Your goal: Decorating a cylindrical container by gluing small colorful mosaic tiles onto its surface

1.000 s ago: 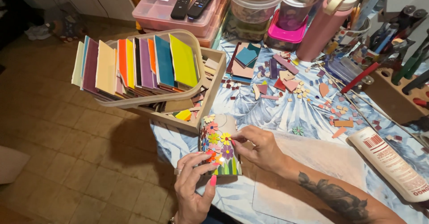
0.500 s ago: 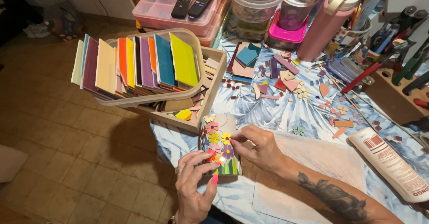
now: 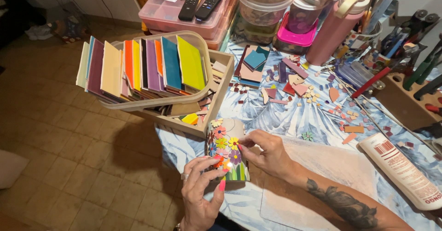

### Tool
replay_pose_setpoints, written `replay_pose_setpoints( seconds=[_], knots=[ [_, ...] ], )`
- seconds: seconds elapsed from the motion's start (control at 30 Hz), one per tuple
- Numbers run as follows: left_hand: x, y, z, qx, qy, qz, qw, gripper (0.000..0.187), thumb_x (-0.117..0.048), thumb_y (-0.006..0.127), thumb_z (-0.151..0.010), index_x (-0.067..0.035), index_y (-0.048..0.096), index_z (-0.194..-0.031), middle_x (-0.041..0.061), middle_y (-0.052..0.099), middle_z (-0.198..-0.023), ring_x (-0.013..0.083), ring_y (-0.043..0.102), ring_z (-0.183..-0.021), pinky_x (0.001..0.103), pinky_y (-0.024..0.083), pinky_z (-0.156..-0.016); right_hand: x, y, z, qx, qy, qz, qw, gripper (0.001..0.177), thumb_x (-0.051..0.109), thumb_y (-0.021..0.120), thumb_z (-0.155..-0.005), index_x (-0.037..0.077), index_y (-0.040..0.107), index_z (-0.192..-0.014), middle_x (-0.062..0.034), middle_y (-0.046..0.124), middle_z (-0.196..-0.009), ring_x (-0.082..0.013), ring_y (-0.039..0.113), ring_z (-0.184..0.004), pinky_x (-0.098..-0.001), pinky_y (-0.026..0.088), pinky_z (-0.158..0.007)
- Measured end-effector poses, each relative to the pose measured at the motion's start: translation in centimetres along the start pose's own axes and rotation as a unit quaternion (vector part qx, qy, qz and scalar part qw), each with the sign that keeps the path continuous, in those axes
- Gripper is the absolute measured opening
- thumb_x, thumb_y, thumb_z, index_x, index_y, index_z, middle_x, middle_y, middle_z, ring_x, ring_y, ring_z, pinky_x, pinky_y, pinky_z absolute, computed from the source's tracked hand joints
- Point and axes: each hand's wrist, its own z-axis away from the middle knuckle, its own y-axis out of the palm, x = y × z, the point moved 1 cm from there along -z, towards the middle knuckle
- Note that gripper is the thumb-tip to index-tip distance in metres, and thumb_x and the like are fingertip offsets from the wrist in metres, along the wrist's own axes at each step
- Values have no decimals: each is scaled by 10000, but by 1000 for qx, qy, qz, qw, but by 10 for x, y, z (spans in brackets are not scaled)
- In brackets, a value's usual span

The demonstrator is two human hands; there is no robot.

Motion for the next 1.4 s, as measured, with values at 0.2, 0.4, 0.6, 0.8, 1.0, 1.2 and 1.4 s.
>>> replay_pose_setpoints(
  seconds=[0.2,0.4,0.6,0.8,1.0,1.2,1.4],
  knots=[
    [4,0,5,-5,1,2,1000,207,-244,468,-784,-94,604,-825,77,581,-974,260,493,-947,386,423,-833,2,-2,2,7,4,1,1000,78,82,601,-748,33,580,-805,-71,610,-729,-131,573,-619,-215,492,-554],
    [2,-1,4,-4,2,3,1000,189,-225,478,-782,-92,607,-818,75,580,-967,256,497,-937,388,421,-838,-4,0,6,8,-13,2,1000,125,83,603,-750,41,593,-867,-90,605,-781,-150,586,-666,-227,496,-586],
    [2,-2,5,-2,-1,1,1000,221,-251,466,-788,-93,617,-821,75,574,-975,261,481,-950,386,418,-840,-8,1,7,17,-22,14,1000,134,111,600,-758,39,586,-871,-94,609,-787,-147,590,-668,-226,516,-578],
    [2,-1,5,-1,6,2,1000,213,-240,464,-786,-89,611,-820,81,575,-975,266,488,-937,389,416,-840,-5,-1,3,15,-31,6,999,99,89,592,-759,47,593,-849,-89,597,-785,-152,584,-659,-235,492,-581],
    [1,-2,5,-3,4,2,1000,209,-241,468,-785,-90,611,-813,81,578,-972,264,483,-946,385,417,-836,-5,-1,3,19,-29,11,999,102,95,593,-757,46,592,-846,-89,595,-772,-156,581,-653,-240,487,-560],
    [1,-1,5,-6,10,-3,1000,216,-244,466,-782,-93,617,-813,77,578,-973,259,482,-934,380,423,-825,-3,-1,1,13,-24,7,1000,83,82,591,-753,30,577,-816,-72,598,-728,-141,571,-624,-229,480,-551],
    [1,-2,5,-8,10,-5,1000,205,-240,472,-781,-93,613,-800,75,577,-960,263,494,-935,381,418,-830,-4,1,0,6,-12,2,1000,57,70,601,-741,30,580,-776,-66,598,-706,-136,564,-606,-224,477,-546]
  ],
)
